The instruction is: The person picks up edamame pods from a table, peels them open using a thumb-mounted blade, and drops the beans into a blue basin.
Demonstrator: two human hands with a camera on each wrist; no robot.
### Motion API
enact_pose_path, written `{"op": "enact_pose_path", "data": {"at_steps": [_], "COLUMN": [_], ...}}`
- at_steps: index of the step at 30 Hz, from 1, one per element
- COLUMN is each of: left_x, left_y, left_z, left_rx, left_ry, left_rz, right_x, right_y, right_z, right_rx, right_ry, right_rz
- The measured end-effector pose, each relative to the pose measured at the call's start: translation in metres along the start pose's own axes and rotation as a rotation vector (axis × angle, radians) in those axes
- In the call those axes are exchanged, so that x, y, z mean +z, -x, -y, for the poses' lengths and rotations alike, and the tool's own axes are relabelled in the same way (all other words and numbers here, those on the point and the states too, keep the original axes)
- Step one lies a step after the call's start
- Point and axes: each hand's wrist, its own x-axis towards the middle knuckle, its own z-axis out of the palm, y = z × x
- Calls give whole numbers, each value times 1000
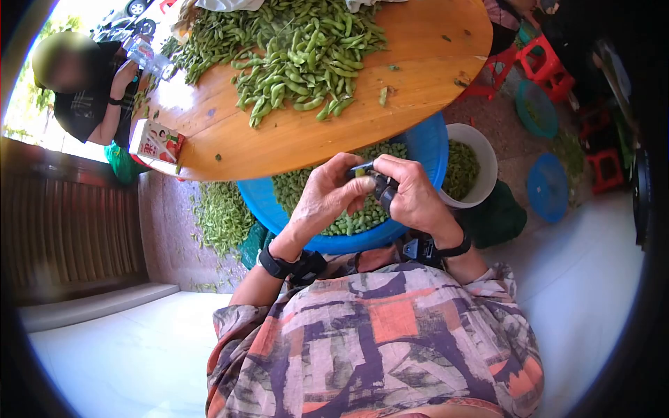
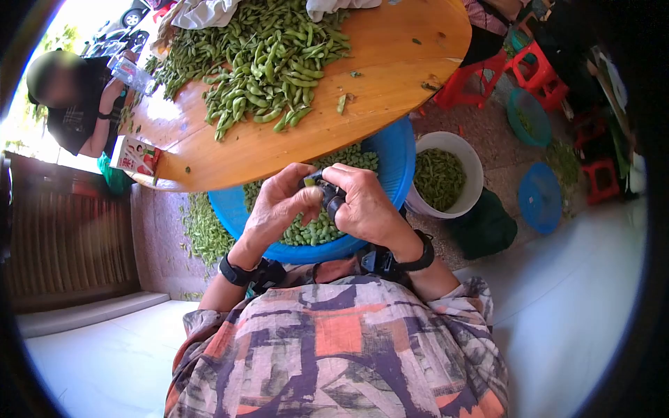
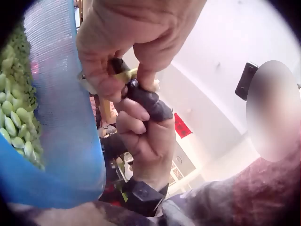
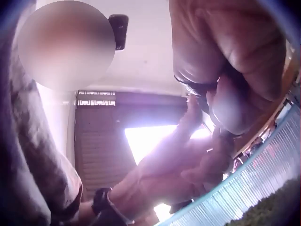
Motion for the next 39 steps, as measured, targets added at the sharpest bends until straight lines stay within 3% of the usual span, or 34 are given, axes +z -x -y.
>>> {"op": "enact_pose_path", "data": {"at_steps": [3, 6, 10, 12, 13, 15, 16, 18, 21, 23, 25, 26, 27, 29, 30, 31, 33, 34, 36, 37, 39], "left_x": [4, -1, -10, -13, -16, -19, -19, -15, -12, -13, -8, -7, -4, 0, 0, -1, -1, -1, 1, 6, 17], "left_y": [2, 2, 4, 6, 6, 7, 8, 8, 4, 3, 2, -1, -1, -2, -8, -8, -5, -7, -13, -12, -8], "left_z": [-4, -3, -10, -14, -14, -11, -6, 11, 31, 30, 39, 45, 45, 42, 46, 48, 52, 58, 72, 61, 38], "left_rx": [-24, 183, 220, 56, 55, -140, -141, -228, -160, -197, 555, 712, 715, 548, 685, 685, 445, 443, 332, 329, -113], "left_ry": [-137, -698, -848, -762, -762, -440, -439, 206, 395, 375, -818, -1019, -1022, -838, -836, -837, -926, -923, -389, -387, 654], "left_rz": [-63, 29, 165, 255, 254, 274, 274, 158, 118, 119, -53, -187, -190, -160, -179, -178, -205, -201, -191, -189, -209], "right_x": [-3, -6, -6, -7, -6, -2, 1, 10, 29, 37, 41, 43, 44, 46, 47, 48, 43, 41, 37, 36, 33], "right_y": [1, 2, 4, 4, 5, 7, 7, 8, 12, 15, 13, 12, 12, 10, 9, 9, 7, 7, 7, 8, 9], "right_z": [9, 7, -5, -7, -9, -12, -13, -12, -13, -16, -16, -17, -17, -20, -22, -23, -28, -30, -30, -29, -26], "right_rx": [29, -18, -26, 27, 27, 64, 65, -43, -64, -63, -50, -55, -39, -25, -45, -63, -90, -117, -109, -103, -101], "right_ry": [-14, 43, 107, 20, 19, -17, -17, 164, 268, 316, 357, 357, 368, 378, 363, 348, 356, 364, 352, 338, 306], "right_rz": [-12, 19, 46, 78, 78, 79, 80, -48, -149, -131, -129, -128, -120, -113, -139, -166, -214, -260, -286, -314, -307]}}
